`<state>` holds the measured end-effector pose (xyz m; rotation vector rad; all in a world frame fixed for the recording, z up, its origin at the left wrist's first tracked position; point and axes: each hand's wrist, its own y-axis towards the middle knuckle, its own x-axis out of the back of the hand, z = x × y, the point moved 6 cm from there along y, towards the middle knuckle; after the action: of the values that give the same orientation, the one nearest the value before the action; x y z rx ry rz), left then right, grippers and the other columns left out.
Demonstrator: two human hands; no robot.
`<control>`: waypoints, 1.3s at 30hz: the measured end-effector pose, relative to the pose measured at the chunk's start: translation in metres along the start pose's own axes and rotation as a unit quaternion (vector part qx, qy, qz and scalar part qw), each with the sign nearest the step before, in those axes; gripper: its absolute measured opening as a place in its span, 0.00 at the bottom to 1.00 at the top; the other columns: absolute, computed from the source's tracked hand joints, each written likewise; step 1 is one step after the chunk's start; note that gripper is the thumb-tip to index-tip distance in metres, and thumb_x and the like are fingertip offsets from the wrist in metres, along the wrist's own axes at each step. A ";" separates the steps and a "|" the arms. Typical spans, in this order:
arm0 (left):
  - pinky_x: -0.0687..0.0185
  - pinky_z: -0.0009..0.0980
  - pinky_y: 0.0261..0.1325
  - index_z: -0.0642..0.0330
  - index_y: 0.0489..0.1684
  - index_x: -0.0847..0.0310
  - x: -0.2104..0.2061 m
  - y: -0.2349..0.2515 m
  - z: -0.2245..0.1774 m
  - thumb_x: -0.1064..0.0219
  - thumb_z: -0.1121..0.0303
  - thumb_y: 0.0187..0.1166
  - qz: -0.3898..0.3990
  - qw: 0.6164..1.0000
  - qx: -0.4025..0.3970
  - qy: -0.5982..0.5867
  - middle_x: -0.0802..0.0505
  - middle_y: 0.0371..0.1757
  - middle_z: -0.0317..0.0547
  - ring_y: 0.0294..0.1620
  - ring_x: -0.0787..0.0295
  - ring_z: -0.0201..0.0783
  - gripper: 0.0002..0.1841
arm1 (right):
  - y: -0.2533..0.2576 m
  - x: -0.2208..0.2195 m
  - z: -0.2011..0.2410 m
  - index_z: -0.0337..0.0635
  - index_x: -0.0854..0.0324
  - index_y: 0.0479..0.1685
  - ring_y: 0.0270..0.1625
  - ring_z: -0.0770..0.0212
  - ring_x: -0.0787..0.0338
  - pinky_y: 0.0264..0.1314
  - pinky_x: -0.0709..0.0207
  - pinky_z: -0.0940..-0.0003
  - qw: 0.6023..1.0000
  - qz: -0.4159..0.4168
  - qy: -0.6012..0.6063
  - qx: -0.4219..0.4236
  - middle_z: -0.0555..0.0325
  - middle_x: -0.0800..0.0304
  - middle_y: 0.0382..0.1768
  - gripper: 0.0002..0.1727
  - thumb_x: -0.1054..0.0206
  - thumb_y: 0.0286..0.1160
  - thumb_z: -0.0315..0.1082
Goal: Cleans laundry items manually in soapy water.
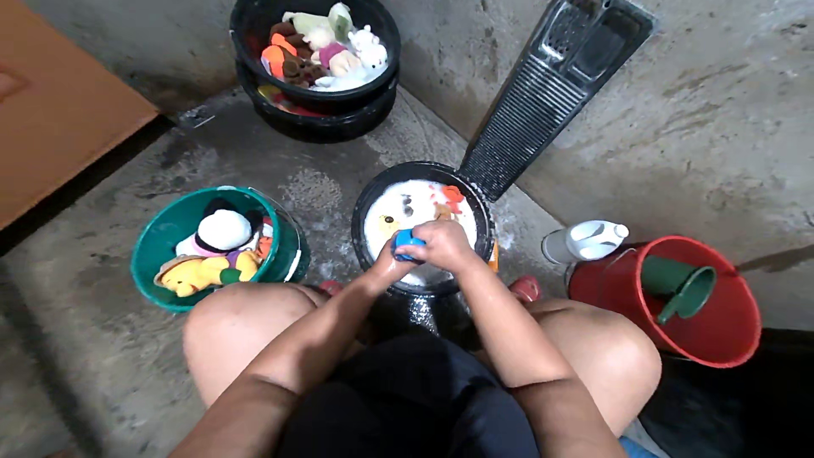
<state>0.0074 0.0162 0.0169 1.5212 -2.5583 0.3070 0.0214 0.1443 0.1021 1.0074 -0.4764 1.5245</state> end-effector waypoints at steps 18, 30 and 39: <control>0.13 0.38 0.49 0.54 0.55 0.24 -0.014 0.001 0.006 0.62 0.55 0.94 0.021 0.842 0.149 -0.518 0.09 0.43 0.45 0.43 0.10 0.38 0.21 | 0.004 0.016 0.003 0.31 0.13 0.31 0.40 0.47 0.08 0.48 0.14 0.42 0.981 -0.110 0.130 -0.097 0.43 0.09 0.32 0.22 0.27 0.77 0.46; 0.13 0.40 0.51 0.53 0.54 0.24 -0.009 -0.002 0.013 0.67 0.47 0.94 -0.008 0.800 0.195 -0.568 0.10 0.43 0.47 0.44 0.11 0.41 0.27 | -0.005 -0.010 0.005 0.34 0.17 0.18 0.31 0.53 0.09 0.38 0.14 0.50 0.977 -0.162 0.132 0.030 0.49 0.12 0.22 0.24 0.22 0.69 0.47; 0.13 0.37 0.50 0.55 0.57 0.26 -0.009 0.002 0.017 0.64 0.55 0.94 0.019 0.824 0.180 -0.537 0.10 0.45 0.48 0.44 0.11 0.40 0.21 | -0.011 -0.014 -0.023 0.30 0.16 0.22 0.33 0.53 0.10 0.43 0.14 0.50 0.974 -0.135 0.178 -0.036 0.46 0.11 0.25 0.22 0.23 0.70 0.44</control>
<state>0.0095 0.0204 -0.0021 2.2422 -3.5053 -0.1585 0.0236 0.1559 0.0755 0.6902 -0.1326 1.3922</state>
